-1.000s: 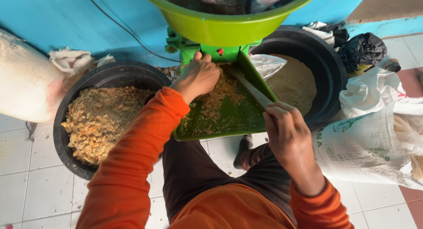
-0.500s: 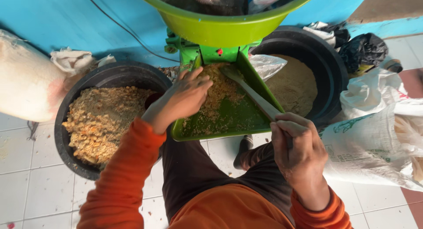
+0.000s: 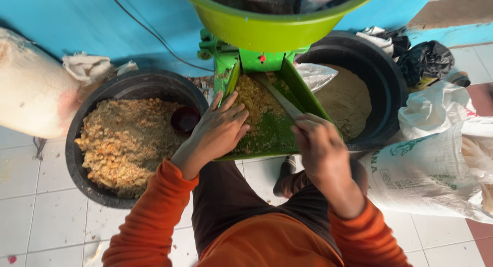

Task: The person scoops ground material from a large basin and feeds it into a green milling machine, guiding the output in the tray with a scoop. They transfer milled material with a bowl into the basin and continue feeding the machine.

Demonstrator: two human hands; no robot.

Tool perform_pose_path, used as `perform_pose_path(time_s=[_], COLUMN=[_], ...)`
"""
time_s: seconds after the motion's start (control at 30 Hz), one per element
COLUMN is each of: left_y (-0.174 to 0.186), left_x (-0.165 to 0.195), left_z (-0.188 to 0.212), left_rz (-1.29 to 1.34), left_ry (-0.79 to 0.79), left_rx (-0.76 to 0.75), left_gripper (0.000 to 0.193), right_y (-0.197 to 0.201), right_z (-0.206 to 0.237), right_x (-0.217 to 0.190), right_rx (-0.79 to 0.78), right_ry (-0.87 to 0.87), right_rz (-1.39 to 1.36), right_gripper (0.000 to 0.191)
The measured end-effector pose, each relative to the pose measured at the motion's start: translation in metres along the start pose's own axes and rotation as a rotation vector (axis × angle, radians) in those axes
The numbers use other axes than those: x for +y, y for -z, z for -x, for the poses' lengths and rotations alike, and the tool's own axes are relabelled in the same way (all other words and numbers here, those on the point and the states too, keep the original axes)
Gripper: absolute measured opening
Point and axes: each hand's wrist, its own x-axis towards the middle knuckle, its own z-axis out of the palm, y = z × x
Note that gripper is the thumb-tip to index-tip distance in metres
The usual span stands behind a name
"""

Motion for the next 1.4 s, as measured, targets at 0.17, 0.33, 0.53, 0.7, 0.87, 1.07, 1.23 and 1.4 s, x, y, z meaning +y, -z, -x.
perform_pose_path(time_s=[0.17,0.33,0.53,0.7,0.87,1.07,1.23,1.4], left_y=[0.010,0.025,0.023,0.020,0.028,0.045,0.037,-0.037], left_x=[0.001,0.012,0.034,0.041,0.056,0.080,0.089,0.114], left_z=[-0.004,-0.015,-0.017,-0.017,-0.028,-0.064,-0.130,-0.222], left_rz=[0.069,0.113,0.097,0.146,0.059,0.104,0.179,0.420], left_ry=[0.005,0.030,0.000,0.177,-0.002,-0.133,-0.439,-0.468], left_rx=[0.092,0.099,0.048,-0.023,0.243,0.279,0.068,-0.231], left_gripper=[0.018,0.016,0.005,0.019,0.042,0.031,0.029,0.028], right_y=[0.051,0.067,0.043,0.051,0.046,0.070,0.100,0.058], right_z=[0.031,0.076,0.101,0.135,0.152,0.179,0.206,0.212], right_x=[0.015,0.035,0.068,0.090,0.094,0.125,0.210,0.338], right_rx=[0.104,0.345,0.276,0.336,0.399,0.459,0.753,0.710], right_ry=[-0.168,-0.439,-0.407,-0.505,-0.524,-0.572,-0.782,-0.989], right_rz=[-0.041,-0.432,-0.311,-0.497,-0.558,-0.459,-0.501,-0.353], right_gripper=[0.017,0.020,0.016,0.015,0.017,0.019,0.017,0.012])
